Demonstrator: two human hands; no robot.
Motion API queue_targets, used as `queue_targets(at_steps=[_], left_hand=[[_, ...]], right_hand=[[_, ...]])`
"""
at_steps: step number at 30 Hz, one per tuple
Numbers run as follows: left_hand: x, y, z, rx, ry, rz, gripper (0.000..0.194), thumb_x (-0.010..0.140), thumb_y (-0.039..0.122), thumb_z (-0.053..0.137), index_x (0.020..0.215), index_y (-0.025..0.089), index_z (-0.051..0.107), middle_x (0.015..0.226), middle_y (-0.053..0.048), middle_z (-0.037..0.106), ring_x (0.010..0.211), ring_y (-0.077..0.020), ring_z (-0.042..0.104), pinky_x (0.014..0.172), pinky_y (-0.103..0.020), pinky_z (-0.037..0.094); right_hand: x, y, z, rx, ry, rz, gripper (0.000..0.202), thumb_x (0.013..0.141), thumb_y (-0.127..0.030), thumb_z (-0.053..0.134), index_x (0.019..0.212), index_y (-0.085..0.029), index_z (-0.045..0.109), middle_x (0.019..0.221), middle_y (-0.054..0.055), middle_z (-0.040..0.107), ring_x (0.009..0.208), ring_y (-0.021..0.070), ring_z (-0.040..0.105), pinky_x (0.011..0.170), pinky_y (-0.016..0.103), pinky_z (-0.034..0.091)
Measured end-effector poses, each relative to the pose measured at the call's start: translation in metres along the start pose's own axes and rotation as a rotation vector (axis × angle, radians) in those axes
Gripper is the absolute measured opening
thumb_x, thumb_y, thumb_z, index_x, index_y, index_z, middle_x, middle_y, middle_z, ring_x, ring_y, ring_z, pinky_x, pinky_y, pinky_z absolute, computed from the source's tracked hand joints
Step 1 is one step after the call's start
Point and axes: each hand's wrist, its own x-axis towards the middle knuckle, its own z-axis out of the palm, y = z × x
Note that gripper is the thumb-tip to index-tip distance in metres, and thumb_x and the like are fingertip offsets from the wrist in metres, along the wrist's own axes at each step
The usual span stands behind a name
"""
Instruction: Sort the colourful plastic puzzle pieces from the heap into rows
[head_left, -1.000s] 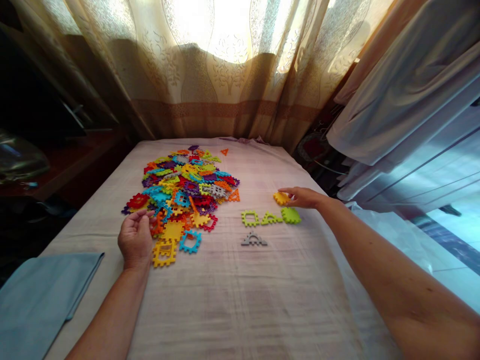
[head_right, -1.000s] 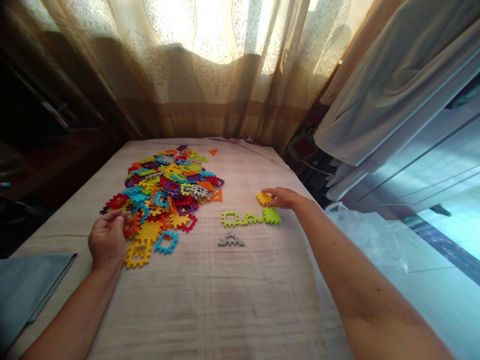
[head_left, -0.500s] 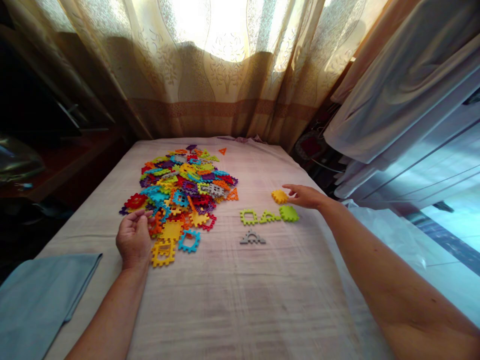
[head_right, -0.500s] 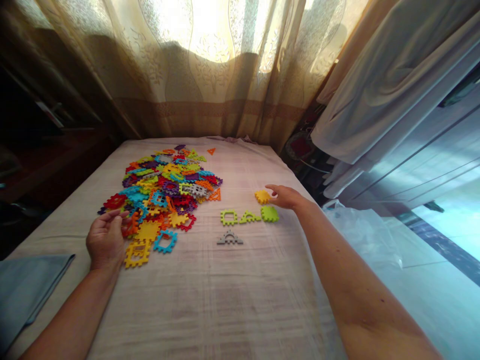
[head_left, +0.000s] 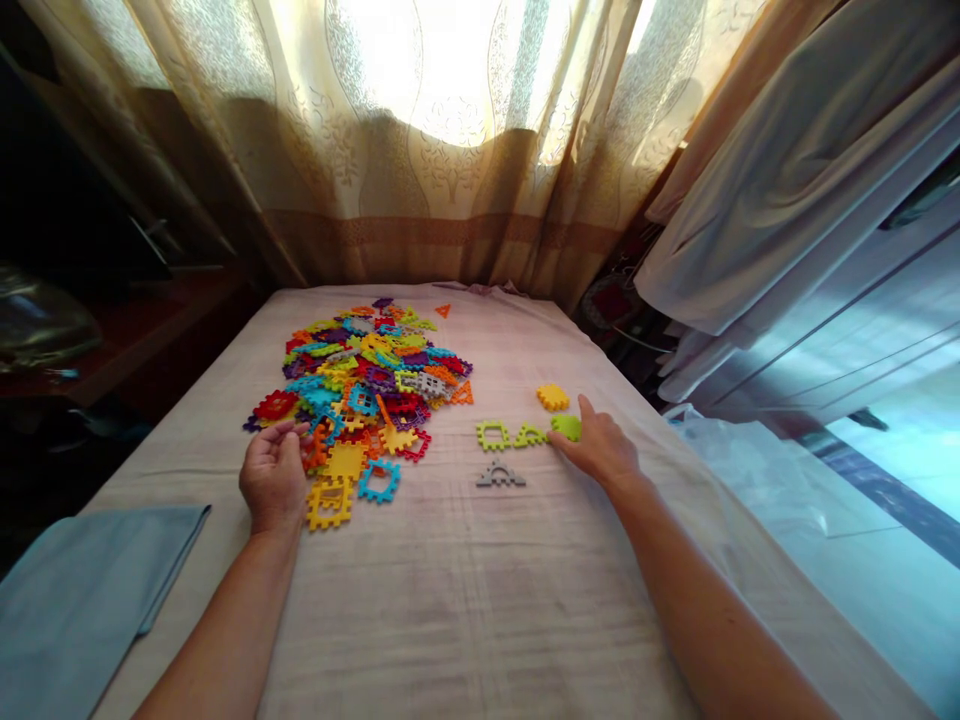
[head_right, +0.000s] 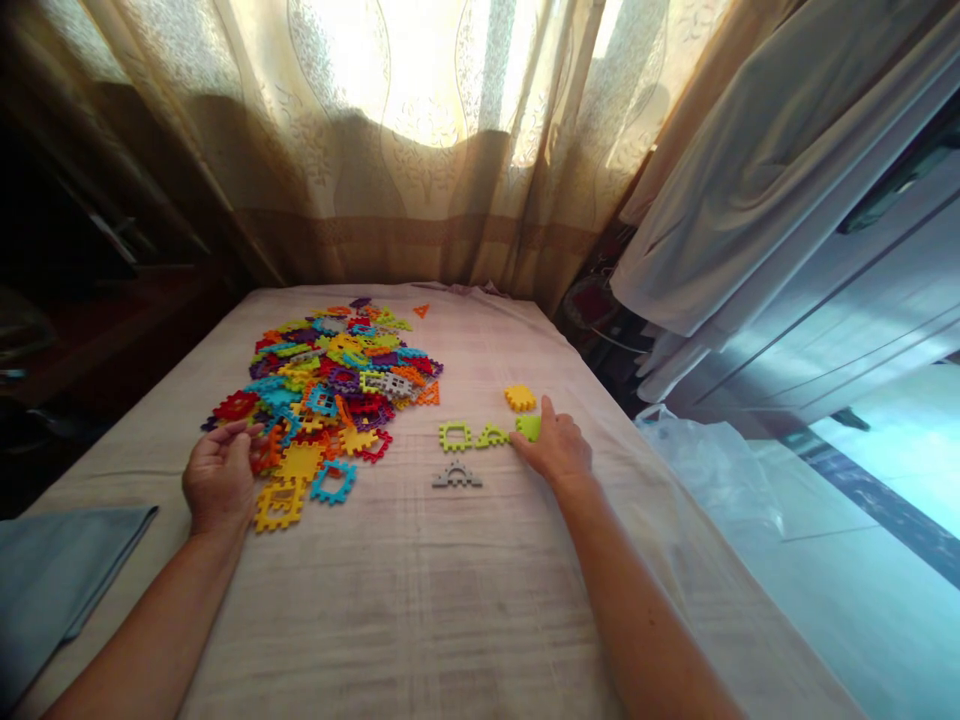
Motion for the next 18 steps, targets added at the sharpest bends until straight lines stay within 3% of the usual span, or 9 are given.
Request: queue_targets(at_steps=[18], left_hand=[[-0.0013, 0.0029, 0.001, 0.037, -0.002, 0.007, 0.025, 0.071, 0.03, 0.057, 0.093, 0.018, 0.059, 0.086, -0.003, 0.069, 0.065, -0.0114, 0.066, 0.053, -0.02, 0.05]], right_hand=[[0.0055, -0.002, -0.004, -0.073, -0.021, 0.004, 0.069, 0.087, -0.051, 0.048, 0.144, -0.016, 0.034, 0.119, 0.018, 0.063, 0.108, 0.0325, 0.061, 0.082, 0.04, 0.049]])
